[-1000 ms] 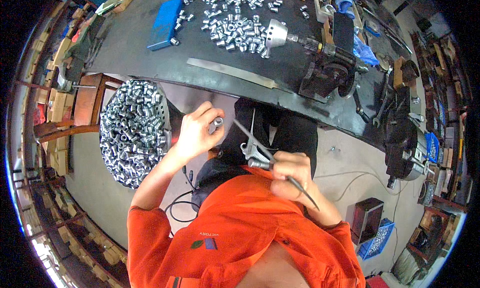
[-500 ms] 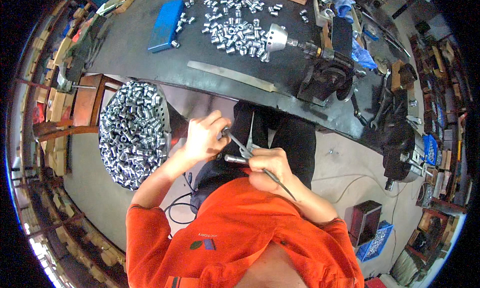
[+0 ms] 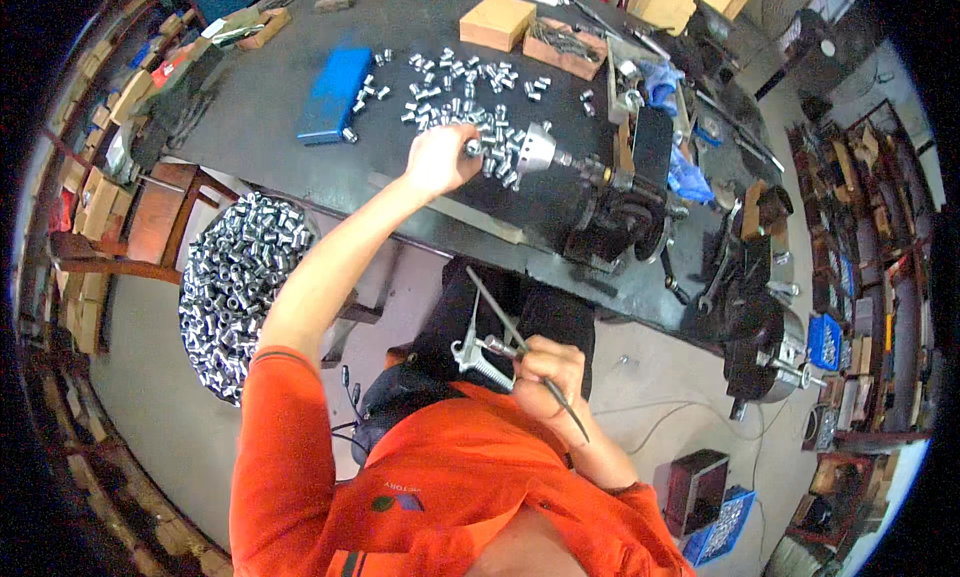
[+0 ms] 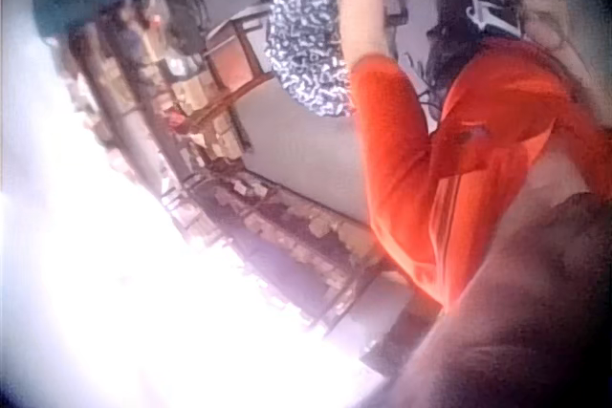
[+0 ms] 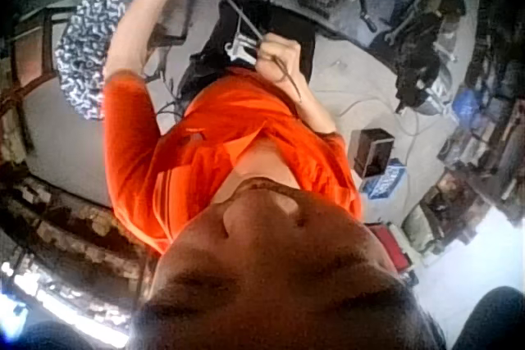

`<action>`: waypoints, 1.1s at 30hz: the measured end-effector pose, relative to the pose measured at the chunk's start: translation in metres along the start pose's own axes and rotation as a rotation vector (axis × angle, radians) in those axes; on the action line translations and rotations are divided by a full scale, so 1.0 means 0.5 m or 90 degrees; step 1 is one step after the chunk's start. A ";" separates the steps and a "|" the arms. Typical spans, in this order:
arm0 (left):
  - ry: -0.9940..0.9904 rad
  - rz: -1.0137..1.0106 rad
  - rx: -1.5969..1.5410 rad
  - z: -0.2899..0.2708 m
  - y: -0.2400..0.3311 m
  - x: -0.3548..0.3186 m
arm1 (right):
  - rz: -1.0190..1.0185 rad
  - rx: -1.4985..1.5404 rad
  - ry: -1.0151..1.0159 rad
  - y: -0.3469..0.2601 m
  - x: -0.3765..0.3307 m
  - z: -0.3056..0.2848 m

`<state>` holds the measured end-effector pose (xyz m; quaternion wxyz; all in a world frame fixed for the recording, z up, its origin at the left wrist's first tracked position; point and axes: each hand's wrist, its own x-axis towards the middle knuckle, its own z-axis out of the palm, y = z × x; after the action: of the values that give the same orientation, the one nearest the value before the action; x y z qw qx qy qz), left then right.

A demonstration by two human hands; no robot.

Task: The person picks up metal parts from a container, measures their length using a caliper, and places them onto a pile on the workbench.

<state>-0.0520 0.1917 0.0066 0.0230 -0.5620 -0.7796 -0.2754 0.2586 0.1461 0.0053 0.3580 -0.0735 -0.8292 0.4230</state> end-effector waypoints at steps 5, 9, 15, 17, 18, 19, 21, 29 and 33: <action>0.127 -0.140 -0.180 0.010 -0.055 0.080 | 0.052 0.027 -0.039 -0.002 -0.012 0.002; 0.053 -0.108 -0.184 -0.087 -0.072 -0.001 | 0.066 0.005 -0.009 -0.002 -0.021 -0.003; -0.066 -0.273 -0.202 -0.231 -0.230 -0.252 | 0.089 0.067 -0.017 -0.001 -0.022 0.021; -0.101 -0.306 -0.100 -0.240 -0.281 -0.316 | 0.056 0.089 -0.036 0.003 -0.014 0.025; -0.116 -0.329 -0.045 -0.244 -0.282 -0.337 | 0.040 0.097 -0.044 0.003 -0.011 0.026; -0.118 -0.338 0.025 -0.236 -0.292 -0.350 | 0.041 0.100 -0.044 0.001 -0.010 0.028; -0.126 -0.371 0.119 -0.206 -0.309 -0.371 | 0.039 0.107 -0.043 -0.004 -0.004 0.029; -0.141 -0.233 0.354 -0.137 -0.317 -0.376 | 0.072 0.080 -0.006 -0.006 -0.027 0.018; -0.105 -0.237 0.337 -0.146 -0.310 -0.378 | 0.077 0.088 -0.020 -0.012 -0.024 0.017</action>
<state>-0.1405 -0.0385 -0.0592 0.0544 -0.4049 -0.9126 -0.0163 0.2630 0.1316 0.0003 0.3231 -0.0923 -0.7974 0.5013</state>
